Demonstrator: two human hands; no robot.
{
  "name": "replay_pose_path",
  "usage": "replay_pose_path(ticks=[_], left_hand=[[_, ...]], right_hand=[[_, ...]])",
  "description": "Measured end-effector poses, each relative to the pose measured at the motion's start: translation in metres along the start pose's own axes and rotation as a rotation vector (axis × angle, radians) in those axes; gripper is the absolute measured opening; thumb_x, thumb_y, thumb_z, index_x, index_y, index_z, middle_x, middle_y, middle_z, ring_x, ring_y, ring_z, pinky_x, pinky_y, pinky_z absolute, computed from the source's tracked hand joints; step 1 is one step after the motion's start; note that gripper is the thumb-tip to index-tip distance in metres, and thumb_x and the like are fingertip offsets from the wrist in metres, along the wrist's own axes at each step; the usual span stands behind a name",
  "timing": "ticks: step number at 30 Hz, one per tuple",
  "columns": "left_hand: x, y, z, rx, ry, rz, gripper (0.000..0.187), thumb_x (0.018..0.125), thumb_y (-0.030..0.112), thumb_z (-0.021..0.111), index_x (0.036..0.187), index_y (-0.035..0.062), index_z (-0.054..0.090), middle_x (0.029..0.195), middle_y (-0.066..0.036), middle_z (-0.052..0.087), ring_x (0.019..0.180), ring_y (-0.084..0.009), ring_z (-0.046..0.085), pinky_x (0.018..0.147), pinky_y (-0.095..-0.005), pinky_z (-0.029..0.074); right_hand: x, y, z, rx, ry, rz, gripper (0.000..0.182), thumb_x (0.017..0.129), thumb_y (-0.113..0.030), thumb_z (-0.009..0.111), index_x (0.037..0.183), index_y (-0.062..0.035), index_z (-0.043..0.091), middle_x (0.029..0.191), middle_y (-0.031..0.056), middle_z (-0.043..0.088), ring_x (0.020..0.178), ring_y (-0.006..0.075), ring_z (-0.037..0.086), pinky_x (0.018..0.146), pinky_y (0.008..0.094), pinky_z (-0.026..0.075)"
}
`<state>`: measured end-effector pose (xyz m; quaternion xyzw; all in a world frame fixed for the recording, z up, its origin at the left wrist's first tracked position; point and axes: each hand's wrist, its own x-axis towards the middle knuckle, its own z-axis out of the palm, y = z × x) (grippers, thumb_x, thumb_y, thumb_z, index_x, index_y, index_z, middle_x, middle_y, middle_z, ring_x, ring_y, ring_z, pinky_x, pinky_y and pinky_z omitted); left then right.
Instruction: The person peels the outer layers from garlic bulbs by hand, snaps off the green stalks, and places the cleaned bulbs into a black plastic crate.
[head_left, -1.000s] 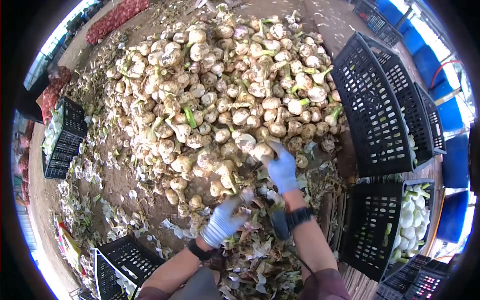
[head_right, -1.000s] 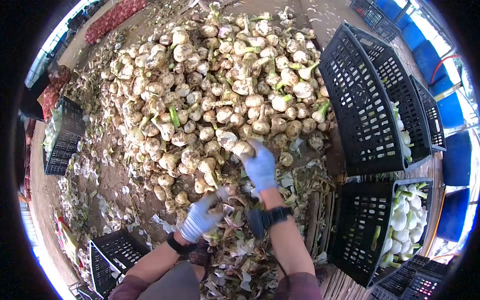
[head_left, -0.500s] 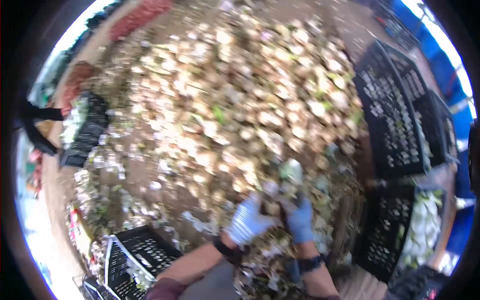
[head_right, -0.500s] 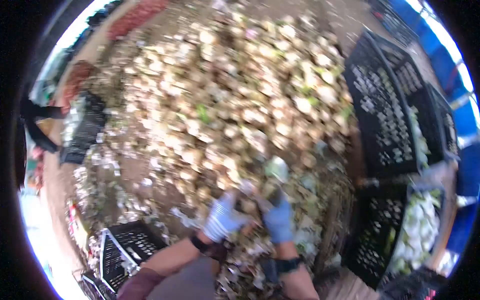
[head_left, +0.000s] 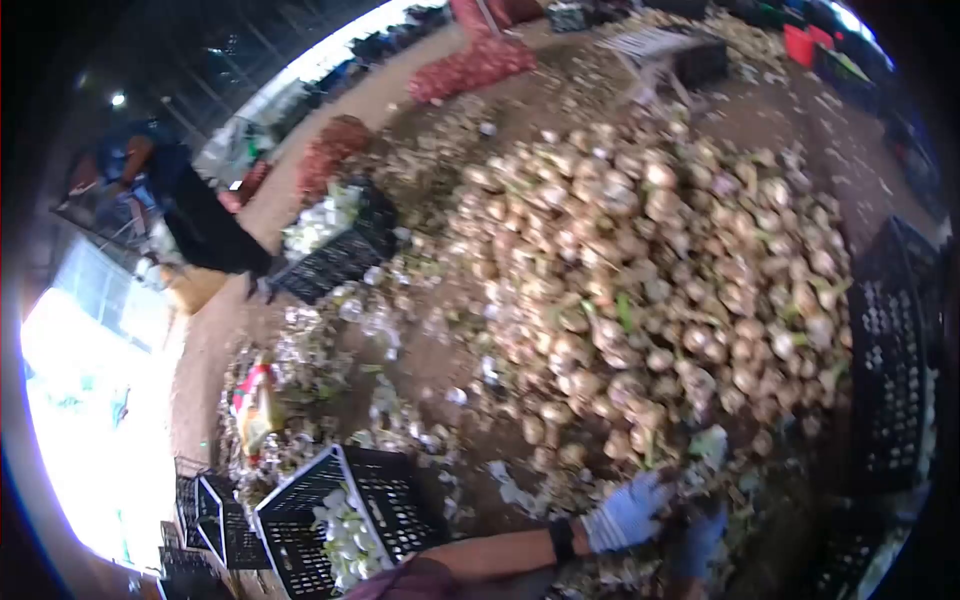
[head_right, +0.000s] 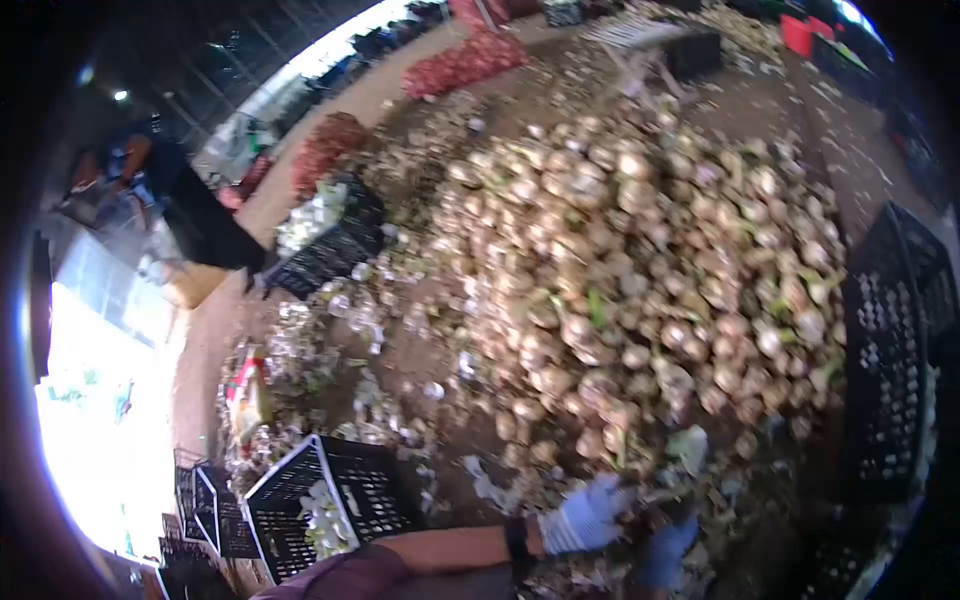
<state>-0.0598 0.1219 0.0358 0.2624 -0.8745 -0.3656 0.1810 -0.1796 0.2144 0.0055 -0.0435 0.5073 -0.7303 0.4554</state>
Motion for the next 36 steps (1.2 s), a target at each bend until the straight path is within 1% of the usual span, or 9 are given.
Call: replay_pose_path(ticks=[1,3,5,9,11,13,17,28,36], left_hand=[[-0.002,0.002,0.003,0.002,0.03,-0.009,0.059,0.063,0.018,0.068,0.118,0.0045,0.05,0.112,-0.019,0.049,0.094,-0.0386,0.052,0.081,-0.0406,0.046],[0.012,0.012,-0.019,-0.082,-0.242,-0.324,0.062,0.062,0.018,0.07,0.119,0.005,0.051,0.106,-0.019,0.053,0.093,-0.0356,0.053,0.081,-0.038,0.046],[0.013,0.011,-0.012,-0.295,-0.06,-0.285,0.063,0.06,0.018,0.074,0.118,0.0055,0.053,0.102,-0.018,0.056,0.093,-0.032,0.054,0.08,-0.0365,0.046],[0.016,0.023,-0.02,-0.361,-0.047,-0.387,0.066,0.057,0.016,0.078,0.115,0.0027,0.051,0.103,-0.015,0.057,0.089,-0.0259,0.058,0.079,-0.0332,0.047],[0.011,0.01,-0.012,-0.301,-0.022,-0.324,0.068,0.055,0.01,0.079,0.115,-0.0003,0.049,0.102,-0.012,0.058,0.093,-0.0195,0.058,0.083,-0.0305,0.047],[0.012,0.013,-0.012,-0.336,-0.013,-0.35,0.07,0.058,0.017,0.081,0.117,-0.001,0.049,0.099,-0.016,0.058,0.092,-0.0258,0.058,0.081,-0.0342,0.047],[0.022,0.024,-0.02,-0.734,-0.028,-0.586,0.067,0.056,0.007,0.079,0.116,-0.0001,0.048,0.104,-0.009,0.058,0.095,-0.0165,0.055,0.086,-0.0294,0.046],[0.009,0.009,-0.004,0.045,-0.004,0.074,0.055,0.054,0.009,0.077,0.103,-0.0019,0.052,0.106,-0.02,0.048,0.087,-0.0353,0.056,0.075,-0.0393,0.05],[0.003,0.007,-0.003,0.25,-0.069,0.242,0.054,0.055,0.01,0.075,0.104,-0.0002,0.055,0.107,-0.022,0.048,0.094,-0.0398,0.052,0.079,-0.044,0.047]], right_hand=[[-0.005,-0.007,-0.007,-0.031,-0.032,0.077,0.048,0.078,-0.002,0.056,0.124,-0.0027,0.042,0.097,0.0096,0.056,0.072,0.0165,0.057,0.063,0.0309,0.05],[-0.004,-0.028,0.01,-0.099,0.039,0.249,0.035,0.079,-0.003,0.059,0.113,-0.0024,0.051,0.088,0.0066,0.058,0.07,0.014,0.056,0.063,0.0277,0.049],[0.008,-0.003,-0.002,-0.089,0.076,0.038,0.025,0.079,-0.002,0.059,0.103,-0.0014,0.055,0.084,0.0042,0.059,0.071,0.0115,0.055,0.064,0.0244,0.047],[0.003,-0.033,0.015,-0.215,-0.032,0.117,0.031,0.077,0.0,0.062,0.107,0.0004,0.054,0.093,0.0039,0.058,0.081,0.0113,0.055,0.071,0.0252,0.046],[0.003,-0.02,0.011,-0.287,0.008,-0.091,0.035,0.074,-0.003,0.066,0.106,0.0002,0.053,0.09,0.0055,0.059,0.079,0.0117,0.055,0.069,0.0259,0.046],[0.001,-0.015,0.005,-0.151,-0.007,-0.059,0.041,0.074,-0.004,0.067,0.112,0.0011,0.052,0.091,0.0061,0.059,0.08,0.0124,0.055,0.071,0.0263,0.047],[-0.001,-0.031,0.007,0.165,-0.045,0.152,0.049,0.074,-0.005,0.068,0.118,0.0033,0.048,0.095,0.0073,0.058,0.081,0.014,0.057,0.074,0.0275,0.048],[0.007,-0.01,0.014,-0.129,0.014,-0.193,0.055,0.078,-0.002,0.062,0.127,0.0051,0.038,0.113,0.0101,0.052,0.099,0.0156,0.051,0.087,0.0276,0.043],[0.004,-0.01,0.005,-0.029,0.021,-0.008,0.055,0.073,0.004,0.058,0.126,0.002,0.042,0.113,0.01,0.053,0.095,0.016,0.054,0.08,0.0277,0.047]])
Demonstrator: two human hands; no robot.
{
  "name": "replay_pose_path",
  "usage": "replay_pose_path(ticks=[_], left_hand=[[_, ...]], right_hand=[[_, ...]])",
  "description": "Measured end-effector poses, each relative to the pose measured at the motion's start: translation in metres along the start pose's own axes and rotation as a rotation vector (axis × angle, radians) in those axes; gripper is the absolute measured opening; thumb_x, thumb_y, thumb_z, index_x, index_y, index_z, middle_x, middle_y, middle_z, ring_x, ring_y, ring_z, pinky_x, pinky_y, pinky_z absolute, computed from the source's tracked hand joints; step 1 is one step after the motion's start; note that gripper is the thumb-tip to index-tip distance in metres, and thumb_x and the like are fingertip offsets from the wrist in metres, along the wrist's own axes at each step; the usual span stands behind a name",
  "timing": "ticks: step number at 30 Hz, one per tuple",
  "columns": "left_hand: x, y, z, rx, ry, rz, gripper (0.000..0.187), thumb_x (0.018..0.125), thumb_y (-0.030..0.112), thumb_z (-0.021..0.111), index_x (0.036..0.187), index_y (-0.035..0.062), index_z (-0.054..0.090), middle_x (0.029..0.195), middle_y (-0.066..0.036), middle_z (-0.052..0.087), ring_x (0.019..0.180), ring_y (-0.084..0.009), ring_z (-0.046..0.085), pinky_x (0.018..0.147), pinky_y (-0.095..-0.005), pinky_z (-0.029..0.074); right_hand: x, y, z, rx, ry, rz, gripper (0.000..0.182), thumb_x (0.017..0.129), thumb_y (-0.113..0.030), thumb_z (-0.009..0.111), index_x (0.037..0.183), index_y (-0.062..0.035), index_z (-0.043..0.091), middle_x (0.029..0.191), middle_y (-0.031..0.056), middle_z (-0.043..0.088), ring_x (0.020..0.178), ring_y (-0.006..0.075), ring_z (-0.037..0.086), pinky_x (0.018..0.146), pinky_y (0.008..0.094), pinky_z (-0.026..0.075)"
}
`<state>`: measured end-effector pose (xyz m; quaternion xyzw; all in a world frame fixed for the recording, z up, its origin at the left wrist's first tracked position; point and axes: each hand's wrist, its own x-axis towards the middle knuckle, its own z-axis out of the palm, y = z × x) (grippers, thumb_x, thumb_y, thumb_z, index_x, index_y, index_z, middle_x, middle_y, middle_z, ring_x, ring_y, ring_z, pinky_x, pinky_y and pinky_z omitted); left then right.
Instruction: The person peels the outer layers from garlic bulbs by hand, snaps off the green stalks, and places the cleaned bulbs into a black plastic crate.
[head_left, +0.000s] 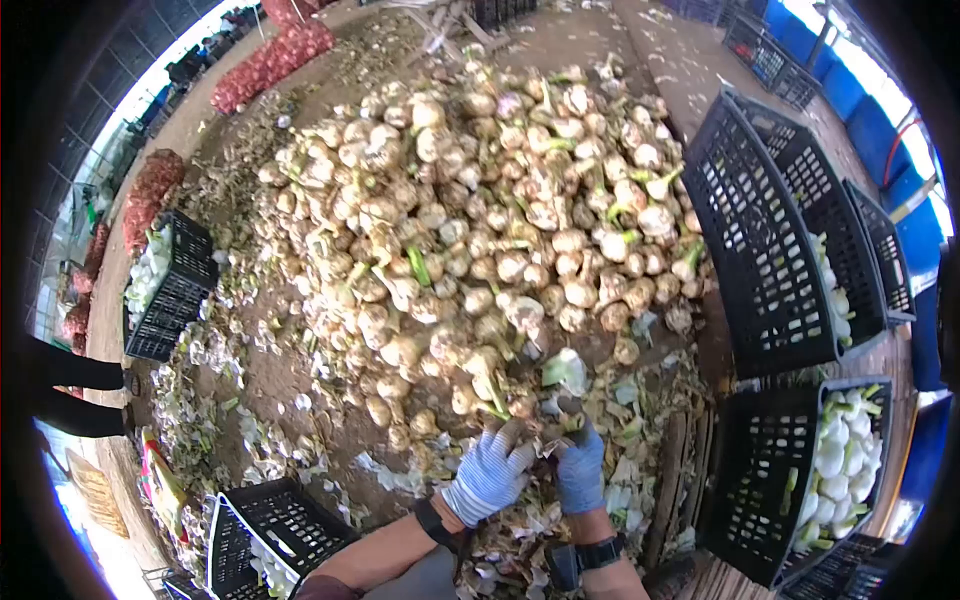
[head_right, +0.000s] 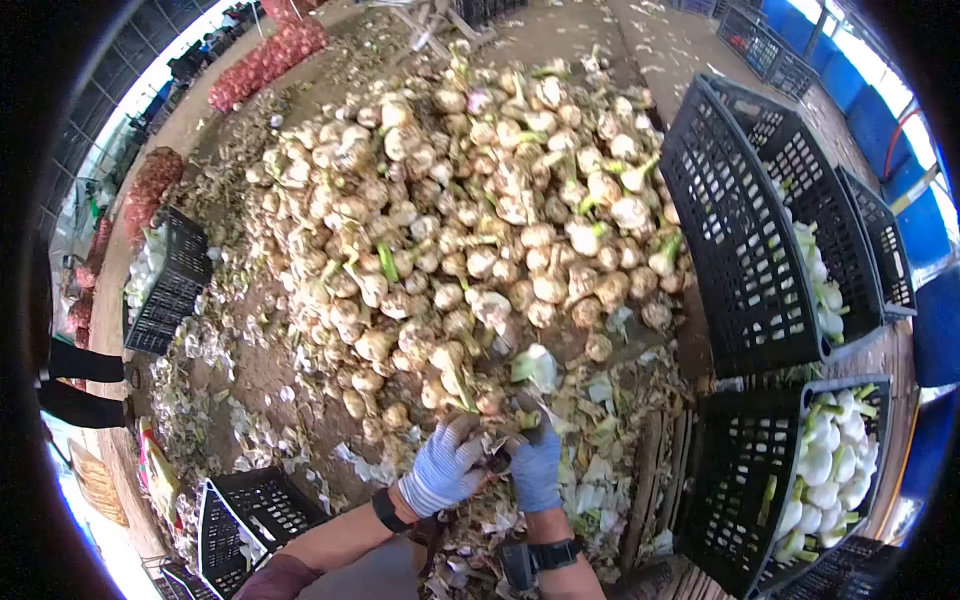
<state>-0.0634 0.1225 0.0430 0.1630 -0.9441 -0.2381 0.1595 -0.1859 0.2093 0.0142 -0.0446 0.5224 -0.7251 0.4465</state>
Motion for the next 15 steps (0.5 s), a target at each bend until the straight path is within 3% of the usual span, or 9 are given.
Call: replay_pose_path(ticks=[3,5,6,7,10,11,14,15], left_hand=[[0.005,0.002,-0.001,-0.195,0.073,-0.161,0.055,0.057,0.009,0.075,0.108,0.0027,0.055,0.106,-0.021,0.049,0.089,-0.0365,0.054,0.076,-0.0403,0.049],[0.011,0.008,-0.008,-0.497,0.044,-0.517,0.055,0.058,0.008,0.074,0.109,-0.0001,0.053,0.104,-0.019,0.051,0.085,-0.0318,0.057,0.072,-0.0373,0.05],[0.016,0.008,-0.018,-0.515,0.039,-0.456,0.06,0.059,0.01,0.075,0.113,-0.002,0.05,0.102,-0.016,0.052,0.084,-0.0269,0.057,0.074,-0.0338,0.05],[0.025,0.013,-0.029,-0.518,-0.044,-0.61,0.065,0.06,0.007,0.076,0.118,-0.0017,0.046,0.102,-0.011,0.053,0.088,-0.0209,0.056,0.081,-0.0309,0.048],[0.015,0.004,-0.005,-0.923,0.178,-0.655,0.07,0.056,0.002,0.081,0.115,0.0009,0.045,0.105,-0.005,0.053,0.096,-0.0156,0.052,0.086,-0.0304,0.046],[0.011,-0.001,0.002,-0.959,0.159,-0.726,0.071,0.054,0.004,0.083,0.114,0.0017,0.046,0.106,-0.005,0.054,0.095,-0.0159,0.053,0.086,-0.0296,0.046],[0.018,0.006,-0.011,-0.576,0.099,-0.646,0.066,0.056,0.011,0.083,0.112,0.0029,0.048,0.107,-0.01,0.054,0.096,-0.02,0.055,0.083,-0.0312,0.047],[0.017,0.005,-0.01,-0.582,0.093,-0.648,0.066,0.056,0.011,0.083,0.112,0.0029,0.048,0.107,-0.01,0.054,0.096,-0.02,0.055,0.083,-0.0312,0.047]], right_hand=[[-0.001,0.003,-0.001,0.002,0.003,0.007,0.055,0.071,0.004,0.059,0.124,0.0022,0.043,0.111,0.0113,0.054,0.093,0.0166,0.056,0.077,0.0281,0.049],[-0.001,0.001,0.0,0.002,0.004,0.02,0.054,0.071,0.004,0.06,0.123,0.0027,0.044,0.11,0.012,0.055,0.092,0.017,0.057,0.076,0.0283,0.05],[-0.004,-0.014,0.007,0.041,-0.03,0.085,0.053,0.072,0.003,0.06,0.122,0.0033,0.045,0.108,0.0121,0.056,0.088,0.0171,0.058,0.073,0.0279,0.05],[-0.005,-0.024,0.009,0.08,-0.051,0.15,0.051,0.073,0.002,0.06,0.122,0.004,0.046,0.106,0.0121,0.057,0.084,0.0171,0.06,0.071,0.0275,0.051],[-0.002,-0.017,0.002,0.109,0.009,0.157,0.048,0.076,-0.005,0.062,0.12,0.0052,0.047,0.098,0.0112,0.06,0.077,0.0169,0.061,0.064,0.026,0.052],[0.001,-0.02,0.002,0.11,0.003,0.179,0.048,0.077,-0.007,0.063,0.121,0.0056,0.047,0.096,0.0109,0.06,0.076,0.0164,0.061,0.063,0.0253,0.051],[-0.001,-0.031,0.003,0.124,-0.001,0.254,0.047,0.08,-0.015,0.064,0.118,0.0067,0.048,0.091,0.0096,0.061,0.077,0.0145,0.061,0.063,0.0248,0.051],[0.0,-0.03,0.002,0.091,0.01,0.26,0.047,0.08,-0.017,0.065,0.117,0.0068,0.048,0.09,0.0093,0.061,0.076,0.014,0.061,0.061,0.0252,0.051]])
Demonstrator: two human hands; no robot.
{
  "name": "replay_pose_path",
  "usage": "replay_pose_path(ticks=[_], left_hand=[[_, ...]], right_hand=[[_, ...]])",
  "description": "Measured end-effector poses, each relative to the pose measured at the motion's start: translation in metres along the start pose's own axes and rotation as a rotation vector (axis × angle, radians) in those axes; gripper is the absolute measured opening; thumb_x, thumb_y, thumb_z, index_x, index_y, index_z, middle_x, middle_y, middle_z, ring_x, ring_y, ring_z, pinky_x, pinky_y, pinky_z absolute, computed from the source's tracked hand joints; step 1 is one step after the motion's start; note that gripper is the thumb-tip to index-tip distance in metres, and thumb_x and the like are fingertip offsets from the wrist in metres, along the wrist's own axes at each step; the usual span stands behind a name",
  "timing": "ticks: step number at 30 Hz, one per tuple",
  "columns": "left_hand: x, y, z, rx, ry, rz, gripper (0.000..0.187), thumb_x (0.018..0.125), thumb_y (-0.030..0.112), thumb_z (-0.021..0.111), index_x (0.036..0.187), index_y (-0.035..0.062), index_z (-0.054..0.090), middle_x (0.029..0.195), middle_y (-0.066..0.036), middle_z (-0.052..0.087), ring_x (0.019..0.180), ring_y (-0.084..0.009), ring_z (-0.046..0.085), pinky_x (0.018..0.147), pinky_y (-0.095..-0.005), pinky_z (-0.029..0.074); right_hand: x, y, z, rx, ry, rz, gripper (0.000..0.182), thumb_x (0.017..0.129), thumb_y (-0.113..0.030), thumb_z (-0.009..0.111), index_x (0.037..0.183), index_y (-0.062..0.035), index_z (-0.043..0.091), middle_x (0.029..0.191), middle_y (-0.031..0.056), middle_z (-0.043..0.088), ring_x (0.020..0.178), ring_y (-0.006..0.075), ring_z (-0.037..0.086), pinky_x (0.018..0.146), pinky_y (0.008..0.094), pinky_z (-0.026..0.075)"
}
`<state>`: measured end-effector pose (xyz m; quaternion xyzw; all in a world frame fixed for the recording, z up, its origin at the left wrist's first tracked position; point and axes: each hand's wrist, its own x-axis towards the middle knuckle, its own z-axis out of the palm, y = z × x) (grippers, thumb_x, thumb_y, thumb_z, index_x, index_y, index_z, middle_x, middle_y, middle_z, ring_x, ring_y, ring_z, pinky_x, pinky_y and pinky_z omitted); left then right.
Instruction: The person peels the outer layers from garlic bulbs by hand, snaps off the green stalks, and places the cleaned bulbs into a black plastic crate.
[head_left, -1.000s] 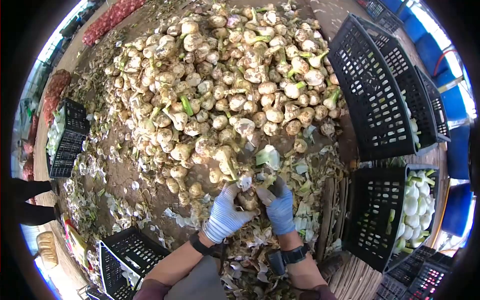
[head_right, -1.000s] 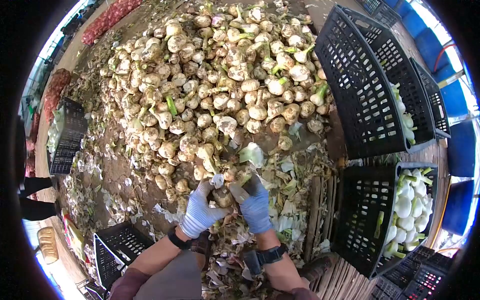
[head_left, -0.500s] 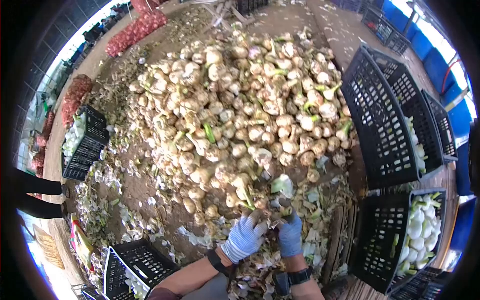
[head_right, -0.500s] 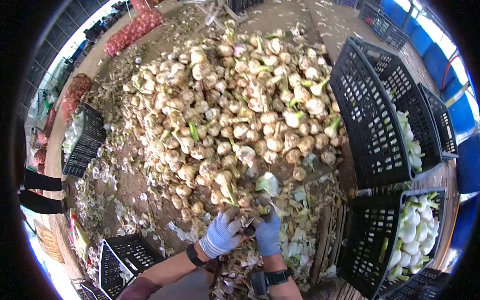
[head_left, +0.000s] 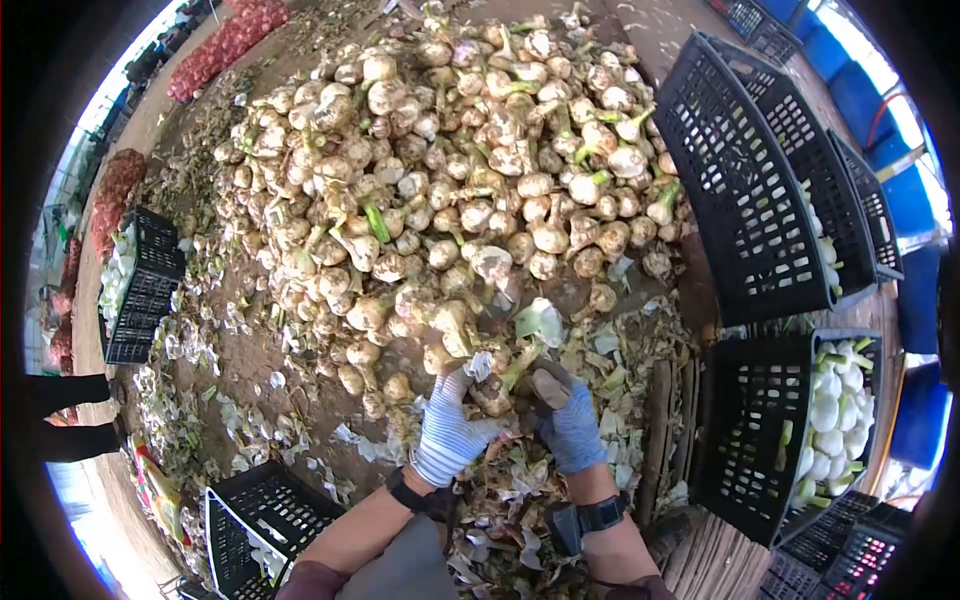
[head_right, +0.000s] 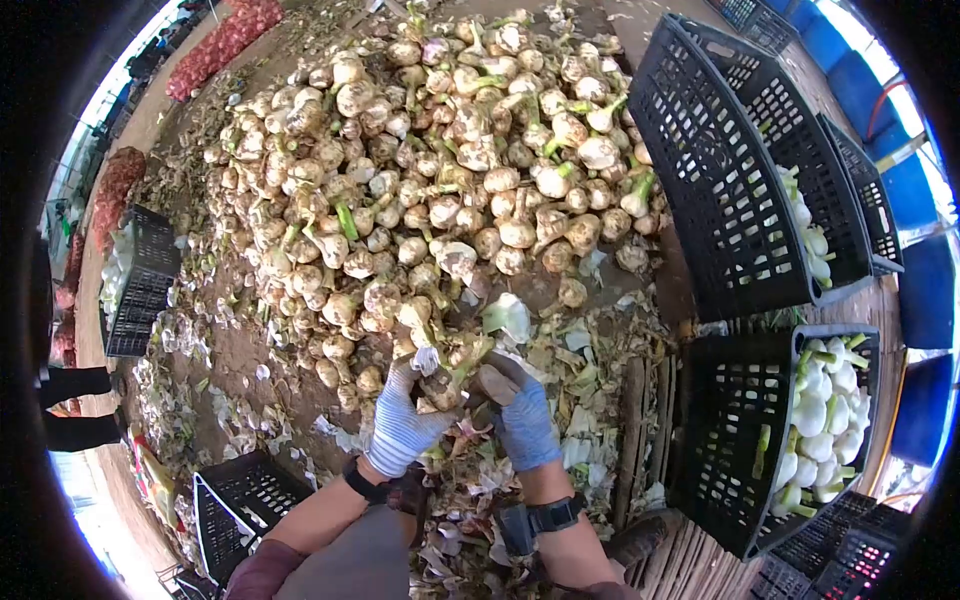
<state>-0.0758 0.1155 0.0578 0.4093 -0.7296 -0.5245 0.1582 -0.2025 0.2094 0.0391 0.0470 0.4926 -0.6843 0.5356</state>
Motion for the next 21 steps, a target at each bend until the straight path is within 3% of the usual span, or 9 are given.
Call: replay_pose_path(ticks=[3,9,11,12,14,15,16,18,21], left_hand=[[0.001,0.002,-0.002,0.228,0.028,0.356,0.057,0.057,0.007,0.078,0.107,0.0031,0.052,0.111,-0.017,0.048,0.094,-0.0324,0.056,0.081,-0.0349,0.047],[0.001,-0.022,-0.005,0.381,-0.059,0.651,0.04,0.061,0.002,0.073,0.096,0.0031,0.055,0.107,-0.018,0.047,0.088,-0.0342,0.056,0.072,-0.0392,0.049],[0.004,-0.016,-0.005,0.489,-0.065,0.831,0.039,0.06,-0.001,0.069,0.096,0.0045,0.055,0.1,-0.015,0.049,0.087,-0.0286,0.056,0.07,-0.0391,0.048],[0.001,-0.01,-0.004,0.484,-0.068,0.83,0.039,0.06,-0.001,0.069,0.096,0.0045,0.055,0.1,-0.015,0.049,0.087,-0.0286,0.056,0.07,-0.0391,0.048],[-0.006,0.0,-0.003,0.013,-0.168,0.281,0.037,0.063,-0.001,0.066,0.099,0.0043,0.056,0.094,-0.013,0.052,0.085,-0.0257,0.057,0.075,-0.0381,0.048],[-0.002,0.018,-0.006,0.182,0.019,0.369,0.043,0.064,-0.005,0.062,0.106,0.0011,0.053,0.098,-0.013,0.054,0.087,-0.0231,0.058,0.079,-0.033,0.048],[-0.001,0.013,-0.006,0.184,0.019,0.369,0.043,0.064,-0.005,0.062,0.106,0.0011,0.053,0.098,-0.013,0.054,0.087,-0.0231,0.058,0.079,-0.033,0.048],[0.003,-0.008,-0.007,-0.904,-0.16,-0.371,0.06,0.062,-0.01,0.066,0.118,-0.0026,0.047,0.109,-0.015,0.053,0.092,-0.0256,0.059,0.082,-0.0312,0.05],[0.005,-0.017,-0.008,-1.168,-0.243,-0.444,0.061,0.068,-0.003,0.065,0.123,-0.0056,0.039,0.112,-0.014,0.053,0.101,-0.027,0.056,0.085,-0.0362,0.05]], right_hand=[[0.006,0.01,-0.001,-0.077,-0.021,-0.005,0.04,0.079,-0.013,0.066,0.111,0.0065,0.053,0.087,0.0103,0.062,0.064,0.0143,0.06,0.049,0.0249,0.049],[0.01,0.026,-0.011,-0.002,0.001,0.082,0.023,0.076,0.002,0.061,0.098,0.0037,0.058,0.083,0.0117,0.064,0.056,0.0181,0.061,0.044,0.0267,0.048],[0.025,0.061,-0.035,-0.505,-0.088,-0.524,0.017,0.074,0.004,0.058,0.091,0.0005,0.058,0.077,0.0098,0.063,0.055,0.0193,0.06,0.044,0.0286,0.048],[0.023,0.057,-0.034,-0.508,-0.084,-0.522,0.017,0.074,0.004,0.058,0.091,0.0005,0.058,0.077,0.0098,0.063,0.055,0.0193,0.06,0.044,0.0286,0.048],[0.016,0.05,-0.032,-0.864,-0.117,-0.546,0.016,0.075,0.002,0.058,0.09,-0.0013,0.058,0.076,0.0089,0.062,0.059,0.0203,0.061,0.047,0.03,0.049],[0.012,0.044,-0.027,-0.863,-0.116,-0.545,0.016,0.075,0.002,0.058,0.09,-0.0013,0.058,0.076,0.0089,0.062,0.059,0.0203,0.061,0.047,0.03,0.049],[0.008,0.035,-0.02,-0.535,-0.091,-0.339,0.018,0.073,0.002,0.06,0.091,-0.0008,0.057,0.077,0.0092,0.063,0.06,0.0201,0.061,0.047,0.0296,0.049],[0.001,0.021,-0.007,0.116,-0.039,0.075,0.024,0.071,0.002,0.062,0.094,0.0004,0.057,0.079,0.0099,0.063,0.061,0.0197,0.061,0.049,0.0287,0.049],[-0.004,0.011,0.003,0.17,0.016,-0.014,0.032,0.07,0.001,0.065,0.1,0.0016,0.056,0.08,0.0102,0.063,0.061,0.0181,0.061,0.05,0.027,0.049]])
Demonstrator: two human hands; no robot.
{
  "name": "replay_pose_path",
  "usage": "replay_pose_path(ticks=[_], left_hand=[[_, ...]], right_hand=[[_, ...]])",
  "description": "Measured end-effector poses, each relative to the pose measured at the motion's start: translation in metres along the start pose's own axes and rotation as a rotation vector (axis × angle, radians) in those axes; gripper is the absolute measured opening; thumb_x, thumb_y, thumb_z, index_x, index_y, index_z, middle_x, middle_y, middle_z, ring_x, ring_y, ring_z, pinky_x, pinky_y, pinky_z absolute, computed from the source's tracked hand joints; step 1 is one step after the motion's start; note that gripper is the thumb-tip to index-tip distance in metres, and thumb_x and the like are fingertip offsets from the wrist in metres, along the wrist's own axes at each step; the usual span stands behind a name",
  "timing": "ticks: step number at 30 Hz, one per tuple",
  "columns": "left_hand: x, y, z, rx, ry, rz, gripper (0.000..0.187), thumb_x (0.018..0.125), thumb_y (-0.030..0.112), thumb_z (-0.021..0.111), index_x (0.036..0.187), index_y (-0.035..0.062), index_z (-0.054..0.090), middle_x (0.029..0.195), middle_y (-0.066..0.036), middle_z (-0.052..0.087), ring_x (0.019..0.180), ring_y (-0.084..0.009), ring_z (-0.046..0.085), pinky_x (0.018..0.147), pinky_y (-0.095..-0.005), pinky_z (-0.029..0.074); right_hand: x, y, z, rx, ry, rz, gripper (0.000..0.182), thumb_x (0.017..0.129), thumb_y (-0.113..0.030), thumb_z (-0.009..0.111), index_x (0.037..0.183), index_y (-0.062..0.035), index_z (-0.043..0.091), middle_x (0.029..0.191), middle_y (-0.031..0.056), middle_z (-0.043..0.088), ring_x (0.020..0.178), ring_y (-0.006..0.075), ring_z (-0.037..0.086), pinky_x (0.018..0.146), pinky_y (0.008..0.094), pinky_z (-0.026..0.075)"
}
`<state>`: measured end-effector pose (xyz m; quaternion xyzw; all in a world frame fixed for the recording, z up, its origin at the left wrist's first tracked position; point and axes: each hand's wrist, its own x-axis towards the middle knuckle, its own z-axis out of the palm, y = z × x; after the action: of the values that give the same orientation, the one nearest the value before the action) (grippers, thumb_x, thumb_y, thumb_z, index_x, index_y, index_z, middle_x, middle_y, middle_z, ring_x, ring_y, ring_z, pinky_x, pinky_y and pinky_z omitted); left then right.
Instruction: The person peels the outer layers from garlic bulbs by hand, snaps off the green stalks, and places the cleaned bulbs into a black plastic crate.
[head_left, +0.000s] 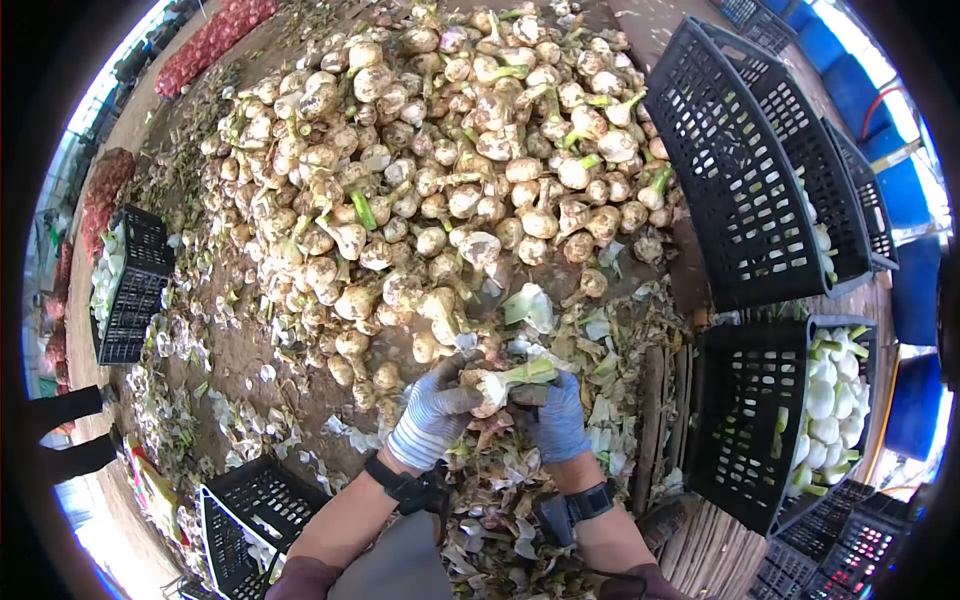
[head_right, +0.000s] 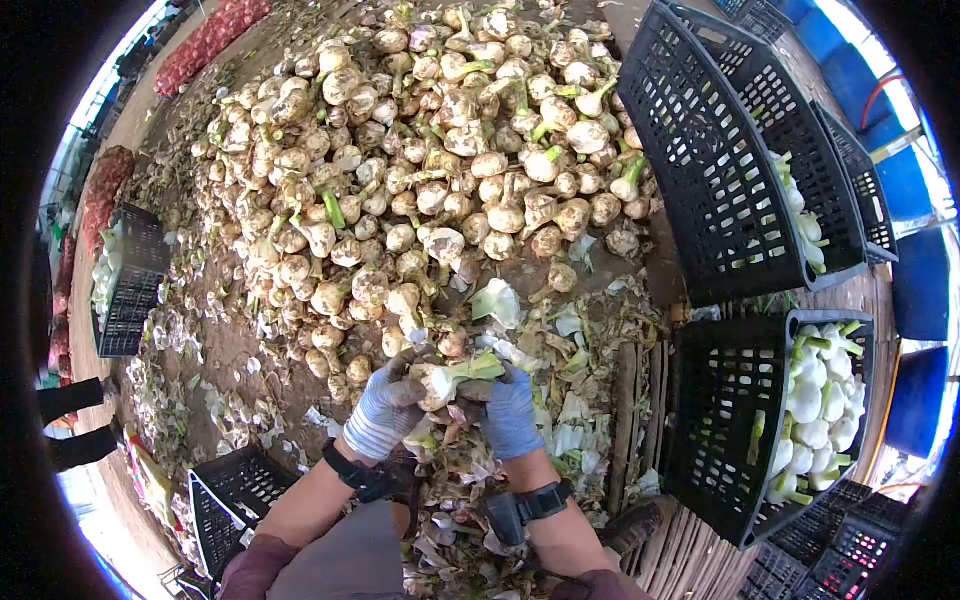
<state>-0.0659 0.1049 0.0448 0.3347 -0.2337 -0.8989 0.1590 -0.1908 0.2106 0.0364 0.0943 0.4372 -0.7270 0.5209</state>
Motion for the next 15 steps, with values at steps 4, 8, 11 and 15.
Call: replay_pose_path(ticks=[4,8,11,15], left_hand=[[-0.001,0.003,0.007,-0.069,0.009,-0.052,0.071,0.068,0.002,0.066,0.13,-0.0059,0.032,0.113,-0.016,0.053,0.102,-0.0248,0.055,0.087,-0.0342,0.047],[0.003,0.002,-0.001,0.814,-0.018,0.269,0.08,0.062,0.008,0.074,0.13,-0.005,0.035,0.114,-0.017,0.052,0.103,-0.0259,0.054,0.09,-0.0328,0.043],[-0.003,0.011,0.02,1.165,0.041,0.434,0.081,0.058,0.011,0.077,0.128,-0.0031,0.039,0.115,-0.017,0.052,0.106,-0.0262,0.052,0.092,-0.0341,0.042],[-0.007,0.024,0.029,1.335,-0.027,0.423,0.078,0.061,0.008,0.076,0.128,-0.0042,0.038,0.12,-0.015,0.05,0.11,-0.0209,0.049,0.096,-0.0313,0.039]], right_hand=[[-0.003,-0.009,-0.009,-0.14,-0.106,0.12,0.041,0.07,-0.001,0.067,0.108,0.0021,0.053,0.087,0.0104,0.062,0.067,0.0167,0.061,0.054,0.0264,0.05],[-0.009,-0.007,0.003,-0.151,-0.088,-0.009,0.041,0.073,-0.007,0.067,0.11,0.0027,0.053,0.09,0.0088,0.061,0.068,0.0151,0.06,0.053,0.0253,0.05],[-0.005,-0.003,0.0,-0.09,-0.054,0.057,0.04,0.075,-0.01,0.066,0.11,0.0035,0.053,0.09,0.0085,0.061,0.068,0.0153,0.06,0.052,0.0252,0.049],[0.001,-0.003,-0.01,0.048,-0.064,0.195,0.038,0.075,-0.008,0.066,0.109,0.0042,0.054,0.084,0.008,0.062,0.064,0.0155,0.06,0.052,0.0258,0.049]])
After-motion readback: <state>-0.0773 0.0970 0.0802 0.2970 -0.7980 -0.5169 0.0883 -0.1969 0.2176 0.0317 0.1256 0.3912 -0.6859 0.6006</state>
